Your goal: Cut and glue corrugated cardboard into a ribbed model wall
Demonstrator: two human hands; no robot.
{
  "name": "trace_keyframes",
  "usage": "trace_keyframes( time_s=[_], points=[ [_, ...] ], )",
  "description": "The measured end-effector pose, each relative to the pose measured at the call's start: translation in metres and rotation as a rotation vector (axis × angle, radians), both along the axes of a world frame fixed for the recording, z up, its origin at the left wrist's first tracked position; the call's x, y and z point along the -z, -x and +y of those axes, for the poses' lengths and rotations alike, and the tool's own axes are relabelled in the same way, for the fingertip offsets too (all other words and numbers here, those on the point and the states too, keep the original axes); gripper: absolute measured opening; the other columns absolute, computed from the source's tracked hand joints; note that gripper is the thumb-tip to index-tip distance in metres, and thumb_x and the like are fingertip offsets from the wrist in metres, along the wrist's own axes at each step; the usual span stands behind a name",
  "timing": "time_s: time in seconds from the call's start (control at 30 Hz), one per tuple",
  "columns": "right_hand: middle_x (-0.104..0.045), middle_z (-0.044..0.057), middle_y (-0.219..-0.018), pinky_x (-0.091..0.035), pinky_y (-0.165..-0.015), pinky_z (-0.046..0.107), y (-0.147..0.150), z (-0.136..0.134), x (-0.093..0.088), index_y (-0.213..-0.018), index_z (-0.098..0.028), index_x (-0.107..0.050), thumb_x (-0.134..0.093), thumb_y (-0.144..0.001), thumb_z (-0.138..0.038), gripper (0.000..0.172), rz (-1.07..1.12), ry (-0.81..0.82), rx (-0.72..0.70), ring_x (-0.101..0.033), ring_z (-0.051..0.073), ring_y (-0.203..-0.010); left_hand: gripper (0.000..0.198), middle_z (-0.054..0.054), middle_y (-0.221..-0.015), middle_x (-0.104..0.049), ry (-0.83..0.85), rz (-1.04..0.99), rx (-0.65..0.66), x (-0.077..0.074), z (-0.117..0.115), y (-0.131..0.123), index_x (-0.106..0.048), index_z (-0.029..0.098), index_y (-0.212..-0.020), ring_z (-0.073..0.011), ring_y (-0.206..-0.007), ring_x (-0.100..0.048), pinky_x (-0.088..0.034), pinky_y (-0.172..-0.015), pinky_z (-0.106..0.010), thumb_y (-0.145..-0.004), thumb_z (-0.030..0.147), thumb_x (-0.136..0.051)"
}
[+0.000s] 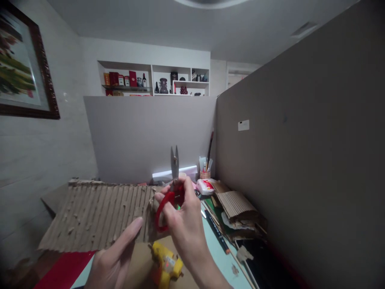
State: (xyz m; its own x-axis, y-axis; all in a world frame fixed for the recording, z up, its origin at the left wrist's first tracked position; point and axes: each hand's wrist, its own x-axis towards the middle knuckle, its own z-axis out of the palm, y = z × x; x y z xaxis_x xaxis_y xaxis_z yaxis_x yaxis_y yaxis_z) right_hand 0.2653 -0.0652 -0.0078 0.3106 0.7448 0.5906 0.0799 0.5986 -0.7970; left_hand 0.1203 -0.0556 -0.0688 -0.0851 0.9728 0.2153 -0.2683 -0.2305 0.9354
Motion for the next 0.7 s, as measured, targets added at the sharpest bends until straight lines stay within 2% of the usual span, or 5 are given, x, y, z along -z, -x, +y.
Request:
trace_keyframes(
  time_s=[0.1, 0.27, 0.4, 0.6, 0.7],
  points=[
    [-0.062, -0.006, -0.083, -0.050, -0.074, 0.025, 0.003, 0.003, 0.004, -0.089, -0.025, -0.049, -0.070, -0.080, -0.018, 0.024, -0.006, -0.016, -0.009, -0.062, 0.012, -0.077, 0.044, 0.001, -0.116, -0.077, -0.152, 0.185, -0.067, 0.013, -0.001, 0.006, -0.084, 0.029, -0.093, -0.0360, -0.132, -0.055, -0.013, -0.124, -0.039, -0.051, 0.020, -0.092],
    [-0.061, -0.005, -0.084, -0.051, -0.073, 0.025, 0.005, 0.003, 0.005, -0.092, -0.025, -0.049, -0.066, -0.085, -0.022, 0.019, 0.000, -0.034, 0.026, -0.061, 0.012, -0.076, 0.038, -0.004, -0.111, -0.079, -0.223, 0.402, -0.083, 0.017, -0.004, 0.012, -0.082, 0.028, -0.103, -0.0366, -0.122, -0.063, -0.020, -0.121, -0.045, -0.066, 0.024, -0.084],
    [-0.061, -0.004, -0.083, -0.051, -0.070, 0.024, 0.007, 0.004, 0.006, -0.091, -0.024, -0.051, -0.067, -0.083, -0.020, 0.018, 0.019, -0.013, 0.068, -0.061, 0.012, -0.073, 0.023, -0.008, -0.103, -0.082, -0.021, 0.093, -0.003, 0.000, -0.004, 0.006, -0.084, 0.021, -0.086, -0.0347, -0.131, -0.056, -0.023, -0.121, -0.037, -0.063, 0.021, -0.086],
    [-0.056, -0.006, -0.080, -0.051, -0.068, 0.025, -0.003, 0.012, 0.007, -0.089, -0.024, -0.047, -0.067, -0.085, -0.027, 0.020, 0.097, 0.003, 0.085, -0.058, 0.011, -0.070, 0.025, -0.010, -0.117, -0.078, 0.263, -0.449, 0.393, -0.032, -0.004, -0.008, -0.080, 0.018, -0.101, -0.0331, -0.119, -0.066, -0.055, -0.100, -0.042, -0.078, 0.028, -0.077],
    [-0.055, -0.007, -0.078, -0.051, -0.066, 0.024, -0.006, 0.009, 0.004, -0.086, -0.024, -0.048, -0.068, -0.084, -0.026, 0.020, 0.103, 0.008, 0.060, -0.056, 0.010, -0.068, 0.025, -0.009, -0.115, -0.078, 0.262, -0.455, 0.307, -0.034, -0.003, -0.006, -0.080, 0.018, -0.101, -0.0324, -0.116, -0.068, -0.058, -0.097, -0.040, -0.077, 0.026, -0.077]
  ],
)
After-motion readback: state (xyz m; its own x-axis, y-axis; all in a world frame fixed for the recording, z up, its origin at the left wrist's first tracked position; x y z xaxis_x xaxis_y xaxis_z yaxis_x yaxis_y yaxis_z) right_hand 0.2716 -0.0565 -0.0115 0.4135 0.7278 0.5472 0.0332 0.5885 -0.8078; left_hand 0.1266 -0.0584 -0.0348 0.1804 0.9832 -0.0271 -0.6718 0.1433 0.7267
